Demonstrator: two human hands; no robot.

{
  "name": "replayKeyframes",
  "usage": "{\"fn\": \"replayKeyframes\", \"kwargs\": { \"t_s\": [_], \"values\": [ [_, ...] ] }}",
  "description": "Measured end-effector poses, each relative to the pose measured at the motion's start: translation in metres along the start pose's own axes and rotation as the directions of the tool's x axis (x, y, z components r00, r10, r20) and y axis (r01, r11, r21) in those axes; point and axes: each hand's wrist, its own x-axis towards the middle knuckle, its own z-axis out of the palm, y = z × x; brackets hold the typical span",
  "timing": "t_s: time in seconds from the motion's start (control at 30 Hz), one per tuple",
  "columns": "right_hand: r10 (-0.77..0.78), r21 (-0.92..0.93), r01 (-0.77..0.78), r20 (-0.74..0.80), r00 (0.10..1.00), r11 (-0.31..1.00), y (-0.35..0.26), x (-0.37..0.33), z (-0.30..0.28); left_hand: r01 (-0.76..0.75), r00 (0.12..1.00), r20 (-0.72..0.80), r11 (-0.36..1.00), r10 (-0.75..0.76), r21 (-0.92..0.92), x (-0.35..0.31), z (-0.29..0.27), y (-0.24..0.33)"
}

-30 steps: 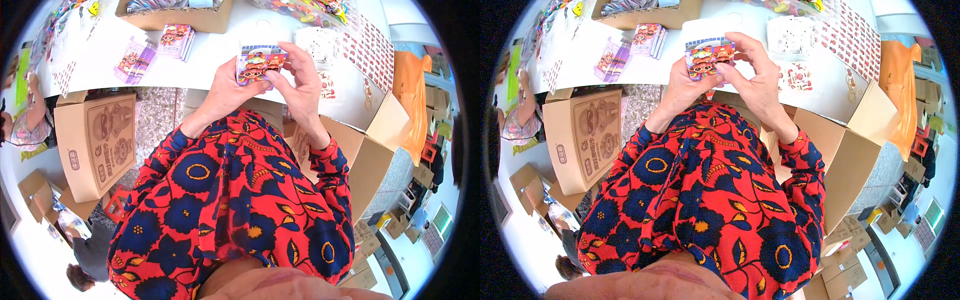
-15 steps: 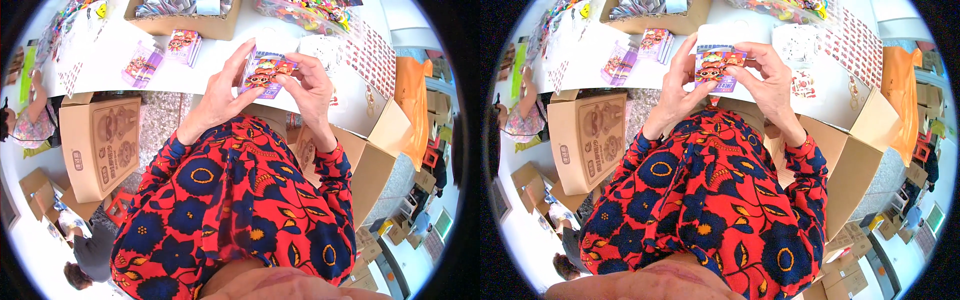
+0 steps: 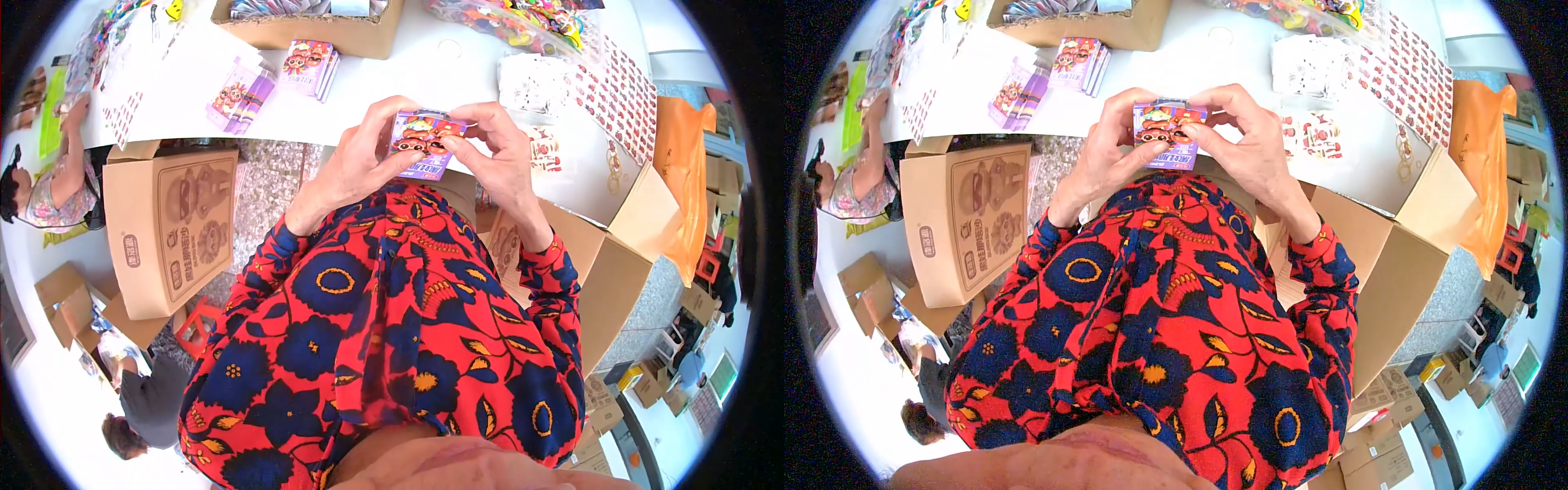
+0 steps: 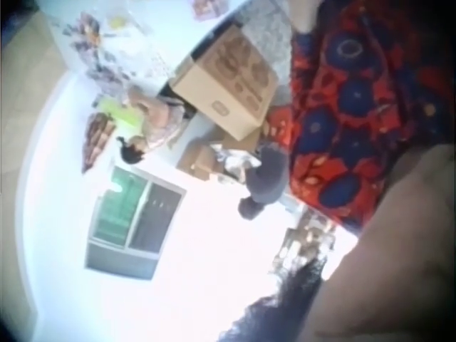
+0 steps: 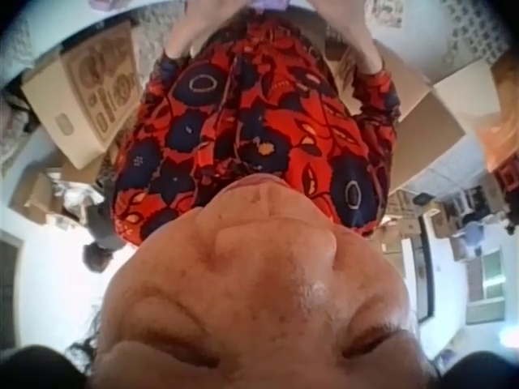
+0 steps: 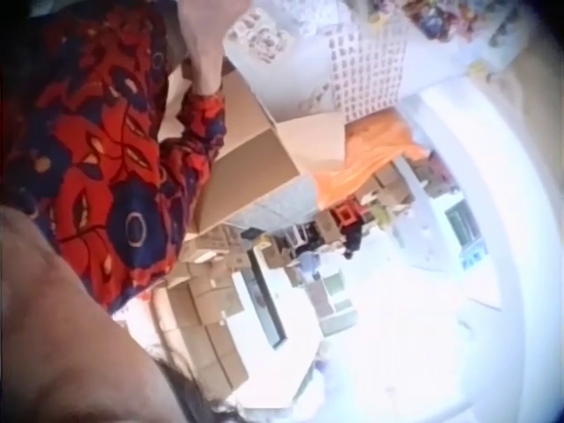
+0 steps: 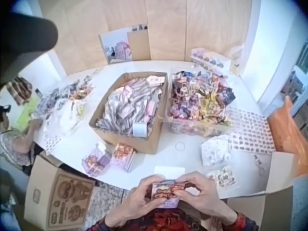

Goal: Packing small toy or product boxes into larger shipping cartons.

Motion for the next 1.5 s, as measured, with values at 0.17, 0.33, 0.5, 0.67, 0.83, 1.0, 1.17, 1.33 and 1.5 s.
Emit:
{"fn": "replayKeyframes", "kwargs": {
  "t_s": [0.17,0.33,0.5,0.67,0.83,1.0,1.17,1.33,1.5],
  "values": [
    [0.183,0.214,-0.188,0.044,0.982,0.959,-0.002,-0.003,0.007,0.006,0.999,-0.042,0.999,-0.008,-0.050,-0.019,0.005,-0.003],
    [0.242,0.165,-0.292,0.268,0.932,0.942,0.017,-0.010,0.006,0.110,0.994,0.018,0.994,-0.111,0.024,-0.043,0.004,-0.010],
    [0.277,0.288,-0.363,0.299,0.913,0.886,0.024,-0.024,0.021,0.108,0.993,-0.042,0.991,-0.111,-0.074,-0.071,0.012,-0.026],
    [0.288,0.312,-0.388,0.322,0.902,0.867,0.034,-0.037,0.033,0.021,0.971,-0.224,0.960,-0.086,-0.279,-0.076,0.012,-0.019],
    [0.311,0.315,-0.409,0.319,0.896,0.857,0.035,-0.039,0.038,0.275,0.961,0.038,0.957,-0.272,-0.090,-0.062,-0.008,-0.002],
    [0.275,0.253,-0.367,0.336,0.901,0.895,0.030,-0.042,0.039,0.227,0.974,0.024,0.966,-0.226,-0.125,-0.065,-0.008,-0.004],
    [0.281,0.209,-0.369,0.355,0.892,0.906,0.018,-0.036,0.032,0.321,0.947,0.081,0.924,-0.311,-0.206,-0.060,-0.015,0.011],
    [0.306,0.166,-0.394,0.392,0.868,0.904,0.011,-0.026,0.024,0.252,0.965,0.108,0.961,-0.240,-0.114,-0.048,-0.025,0.016],
    [0.360,0.151,-0.449,0.403,0.841,0.881,0.012,-0.021,0.025,0.289,0.945,0.201,0.948,-0.259,-0.134,-0.038,-0.033,0.014]
  ]
}}
